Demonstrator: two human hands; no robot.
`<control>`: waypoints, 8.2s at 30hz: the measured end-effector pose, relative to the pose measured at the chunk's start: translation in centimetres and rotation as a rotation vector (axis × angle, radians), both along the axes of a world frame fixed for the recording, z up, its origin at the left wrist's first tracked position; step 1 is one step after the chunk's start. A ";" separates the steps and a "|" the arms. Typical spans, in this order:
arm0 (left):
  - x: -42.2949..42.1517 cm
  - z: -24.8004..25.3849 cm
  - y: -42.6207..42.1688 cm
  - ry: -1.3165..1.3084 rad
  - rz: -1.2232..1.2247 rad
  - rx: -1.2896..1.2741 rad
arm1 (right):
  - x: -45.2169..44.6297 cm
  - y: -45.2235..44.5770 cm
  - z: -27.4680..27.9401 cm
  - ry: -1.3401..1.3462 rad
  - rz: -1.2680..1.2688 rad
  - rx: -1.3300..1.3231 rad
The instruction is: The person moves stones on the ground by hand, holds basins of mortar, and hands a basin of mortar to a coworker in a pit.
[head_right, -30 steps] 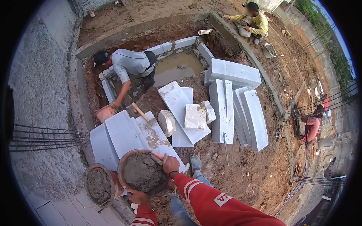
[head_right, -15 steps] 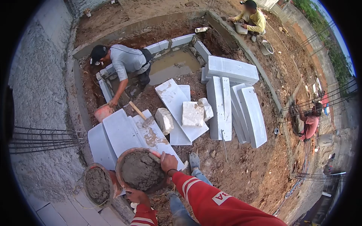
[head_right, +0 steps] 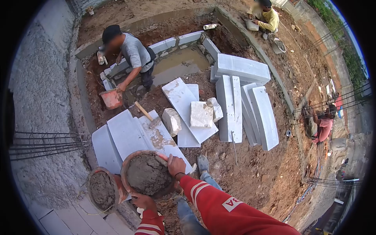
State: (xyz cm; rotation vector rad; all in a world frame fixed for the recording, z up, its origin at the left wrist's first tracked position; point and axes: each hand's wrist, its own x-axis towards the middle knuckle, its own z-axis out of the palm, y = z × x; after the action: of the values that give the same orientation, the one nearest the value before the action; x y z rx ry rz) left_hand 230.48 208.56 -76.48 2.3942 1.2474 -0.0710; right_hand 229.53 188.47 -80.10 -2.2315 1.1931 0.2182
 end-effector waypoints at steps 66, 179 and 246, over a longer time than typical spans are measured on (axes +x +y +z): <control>-0.7 -2.5 1.3 0.001 -0.020 0.091 | 0.3 0.5 -1.0 -0.032 0.033 -0.097; -0.9 -2.7 1.4 -0.018 -0.009 0.070 | 0.1 0.3 -1.2 -0.075 0.017 -0.030; 0.8 15.1 -4.8 0.367 -1.282 -0.675 | -1.7 -17.8 -4.7 0.087 -0.397 0.470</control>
State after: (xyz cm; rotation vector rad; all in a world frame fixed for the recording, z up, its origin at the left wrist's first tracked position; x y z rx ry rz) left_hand 231.24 203.75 -61.38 2.1536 -0.3788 -1.1193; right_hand 227.80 170.71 -84.82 -1.5638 1.4310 0.3909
